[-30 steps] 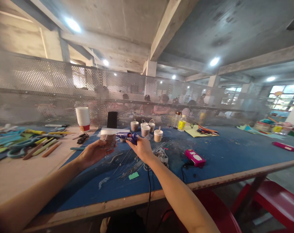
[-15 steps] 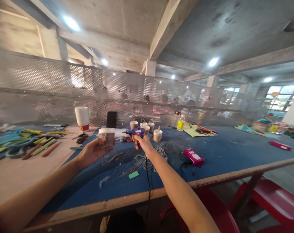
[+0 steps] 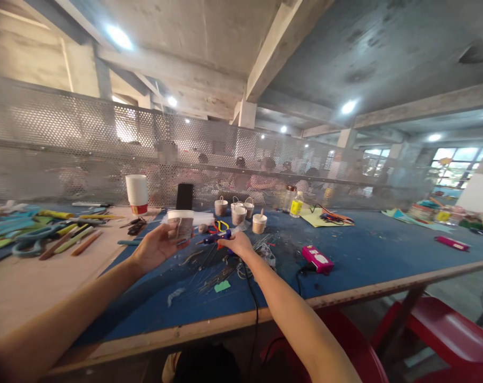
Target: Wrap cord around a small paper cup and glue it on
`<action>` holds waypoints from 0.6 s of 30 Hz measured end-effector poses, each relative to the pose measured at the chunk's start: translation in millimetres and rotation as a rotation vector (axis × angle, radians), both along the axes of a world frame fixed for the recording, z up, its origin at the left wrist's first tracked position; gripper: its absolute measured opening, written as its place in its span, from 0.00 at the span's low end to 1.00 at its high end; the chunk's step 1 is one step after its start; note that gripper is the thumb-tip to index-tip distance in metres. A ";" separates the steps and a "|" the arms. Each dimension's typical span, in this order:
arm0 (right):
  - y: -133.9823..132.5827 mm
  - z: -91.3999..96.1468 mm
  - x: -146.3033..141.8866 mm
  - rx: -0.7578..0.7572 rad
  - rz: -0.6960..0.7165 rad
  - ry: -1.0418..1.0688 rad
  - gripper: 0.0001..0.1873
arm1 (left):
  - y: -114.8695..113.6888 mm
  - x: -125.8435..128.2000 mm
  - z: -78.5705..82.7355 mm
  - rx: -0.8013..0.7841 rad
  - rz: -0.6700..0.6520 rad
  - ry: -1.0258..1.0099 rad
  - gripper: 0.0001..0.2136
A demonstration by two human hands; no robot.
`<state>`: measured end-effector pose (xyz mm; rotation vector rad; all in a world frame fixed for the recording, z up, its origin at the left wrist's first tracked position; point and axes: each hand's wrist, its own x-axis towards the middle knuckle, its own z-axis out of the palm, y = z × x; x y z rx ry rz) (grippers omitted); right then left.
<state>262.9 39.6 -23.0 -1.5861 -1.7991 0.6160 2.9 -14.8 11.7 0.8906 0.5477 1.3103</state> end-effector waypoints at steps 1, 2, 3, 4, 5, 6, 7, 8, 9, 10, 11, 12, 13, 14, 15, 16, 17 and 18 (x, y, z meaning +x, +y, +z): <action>-0.7 0.3 -0.7 0.022 -0.018 -0.091 0.26 | -0.5 0.4 0.2 0.003 -0.001 0.006 0.12; -1.8 0.6 -1.5 0.040 -0.032 -0.166 0.26 | -0.9 0.8 0.3 0.004 -0.001 0.010 0.12; -3.2 0.8 -2.5 0.056 -0.044 -0.222 0.26 | -1.2 1.1 0.4 0.005 -0.003 0.012 0.12; -4.9 0.8 -3.4 0.068 -0.057 -0.263 0.25 | -1.5 1.4 0.6 0.006 -0.005 0.012 0.12; -6.7 0.7 -4.2 0.072 -0.069 -0.296 0.24 | -1.7 1.7 0.9 0.006 -0.006 0.012 0.13; -8.4 0.6 -4.8 0.068 -0.080 -0.325 0.24 | -1.8 1.9 1.3 0.002 -0.004 0.011 0.13; -10.1 0.4 -5.3 0.069 -0.089 -0.348 0.23 | -1.8 2.1 1.6 -0.006 0.001 0.012 0.13; -11.8 0.5 -5.8 0.088 -0.103 -0.363 0.22 | -1.6 2.2 1.8 -0.020 0.007 0.014 0.13; -13.4 1.0 -6.6 0.128 -0.115 -0.368 0.20 | -1.2 2.3 1.8 -0.035 0.012 0.017 0.14; -15.1 2.1 -8.1 0.188 -0.117 -0.360 0.18 | -0.5 2.3 1.4 -0.047 0.015 0.020 0.14; -17.1 3.9 -10.6 0.259 -0.104 -0.332 0.15 | 0.5 2.3 0.7 -0.053 0.014 0.022 0.14; -19.4 6.6 -14.5 0.328 -0.071 -0.281 0.13 | 1.6 2.3 -0.5 -0.052 0.011 0.023 0.14; -22.1 10.1 -19.8 0.382 -0.016 -0.209 0.10 | 2.9 2.2 -2.0 -0.047 0.006 0.023 0.14; -25.4 14.1 -26.7 0.414 0.056 -0.113 0.09 | 4.1 2.2 -3.7 -0.037 0.000 0.023 0.13; -29.0 18.5 -34.9 0.420 0.137 -0.007 0.08 | 5.1 2.3 -5.4 -0.023 -0.012 0.022 0.13; -32.8 22.9 -43.9 0.415 0.228 0.095 0.09 | 5.9 2.4 -7.1 -0.007 -0.029 0.020 0.13; -36.6 26.9 -53.3 0.415 0.311 0.174 0.10 | 6.5 2.7 -8.6 0.006 -0.047 0.016 0.13; -40.0 30.4 -62.5 0.423 0.385 0.222 0.10 | 6.8 2.9 -10.0 0.020 -0.064 0.015 0.12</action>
